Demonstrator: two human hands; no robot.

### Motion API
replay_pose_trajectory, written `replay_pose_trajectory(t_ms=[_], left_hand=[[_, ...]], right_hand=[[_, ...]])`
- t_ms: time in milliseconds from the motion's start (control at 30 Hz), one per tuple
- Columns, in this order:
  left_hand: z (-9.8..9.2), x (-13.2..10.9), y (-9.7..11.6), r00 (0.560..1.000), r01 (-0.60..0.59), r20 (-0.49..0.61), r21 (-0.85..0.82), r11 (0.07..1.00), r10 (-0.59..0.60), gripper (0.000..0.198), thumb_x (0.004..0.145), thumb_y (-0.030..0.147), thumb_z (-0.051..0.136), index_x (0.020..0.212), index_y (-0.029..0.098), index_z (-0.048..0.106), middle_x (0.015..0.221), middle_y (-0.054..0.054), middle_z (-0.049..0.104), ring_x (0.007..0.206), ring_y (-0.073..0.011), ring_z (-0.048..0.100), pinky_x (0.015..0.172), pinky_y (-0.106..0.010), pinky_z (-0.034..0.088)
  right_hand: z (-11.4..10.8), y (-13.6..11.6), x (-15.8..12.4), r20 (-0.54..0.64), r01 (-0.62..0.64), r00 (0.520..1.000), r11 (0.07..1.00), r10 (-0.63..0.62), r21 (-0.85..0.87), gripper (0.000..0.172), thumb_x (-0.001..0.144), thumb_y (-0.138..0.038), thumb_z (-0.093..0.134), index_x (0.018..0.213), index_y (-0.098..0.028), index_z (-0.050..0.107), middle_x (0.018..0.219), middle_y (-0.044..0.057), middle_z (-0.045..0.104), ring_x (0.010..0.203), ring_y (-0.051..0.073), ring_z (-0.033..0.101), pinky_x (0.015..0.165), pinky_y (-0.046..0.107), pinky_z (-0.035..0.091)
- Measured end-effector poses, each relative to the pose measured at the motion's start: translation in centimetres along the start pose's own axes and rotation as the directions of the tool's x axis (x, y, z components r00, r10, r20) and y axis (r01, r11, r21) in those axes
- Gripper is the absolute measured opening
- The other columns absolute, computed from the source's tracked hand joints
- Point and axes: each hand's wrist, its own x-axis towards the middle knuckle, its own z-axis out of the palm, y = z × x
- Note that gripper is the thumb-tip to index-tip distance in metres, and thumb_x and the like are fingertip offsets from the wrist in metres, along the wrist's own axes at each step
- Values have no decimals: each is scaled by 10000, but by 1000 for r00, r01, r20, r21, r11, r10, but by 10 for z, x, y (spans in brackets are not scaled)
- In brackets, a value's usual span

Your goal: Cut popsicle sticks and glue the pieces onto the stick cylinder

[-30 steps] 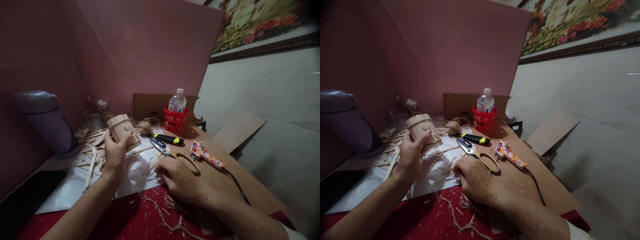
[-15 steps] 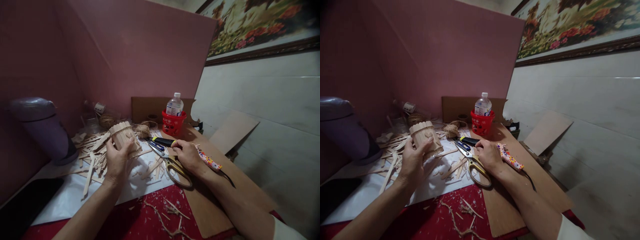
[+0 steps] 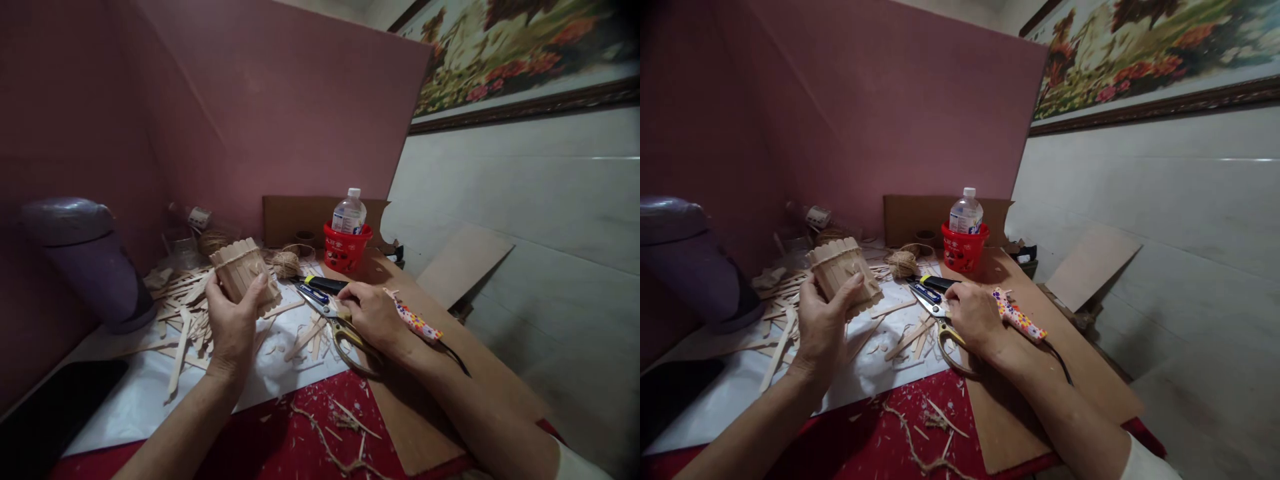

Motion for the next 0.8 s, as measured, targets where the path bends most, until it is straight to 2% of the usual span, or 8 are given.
replay_pose_trajectory(t_ms=[133,400,500,600,700,800], left_hand=[[0,1,-2,1000,-17,20,3,1000,16,571,633,284,742,1145,215,499,1107,-94,607,910,-225,631,735,-346,555],[-1,-1,-8,999,-18,42,72,997,15,613,634,323,750,1173,203,484,1082,-112,614,897,-235,630,697,-343,561],[-1,-2,-8,999,-6,36,64,998,4,599,624,306,758,1152,201,495,1063,-110,619,900,-237,628,699,-337,561],[-1,-3,-7,999,25,30,35,999,-26,602,607,280,765,1144,206,503,1060,-105,617,887,-243,632,678,-339,567],[0,-4,-5,999,42,33,29,999,-43,604,603,261,761,1146,199,504,1065,-105,614,879,-246,634,685,-350,568],[2,-6,-1,997,81,12,24,996,-82,609,591,241,762,1141,185,505,1042,-101,625,845,-235,643,687,-355,568]], right_hand=[[-2,7,5,-4,-63,998,987,64,-145,172,778,-107,531,766,-203,674,807,64,717,748,213,630,614,289,371],[10,12,10,25,-59,997,959,69,-278,177,788,-150,532,740,-204,694,755,80,716,695,219,628,564,297,326],[7,13,11,12,-62,998,956,68,-288,204,797,-112,503,768,-190,690,781,96,706,734,228,625,582,302,336],[1,8,7,0,-45,999,963,46,-264,212,861,-155,464,853,-179,674,878,106,690,846,229,609,655,304,363],[-3,-1,1,75,33,997,977,-17,-209,186,883,-270,497,823,-205,661,875,57,687,825,190,605,677,279,370],[-6,-5,-5,187,103,980,981,-71,-164,156,820,-342,597,760,-208,648,812,31,676,753,173,596,636,263,359]])
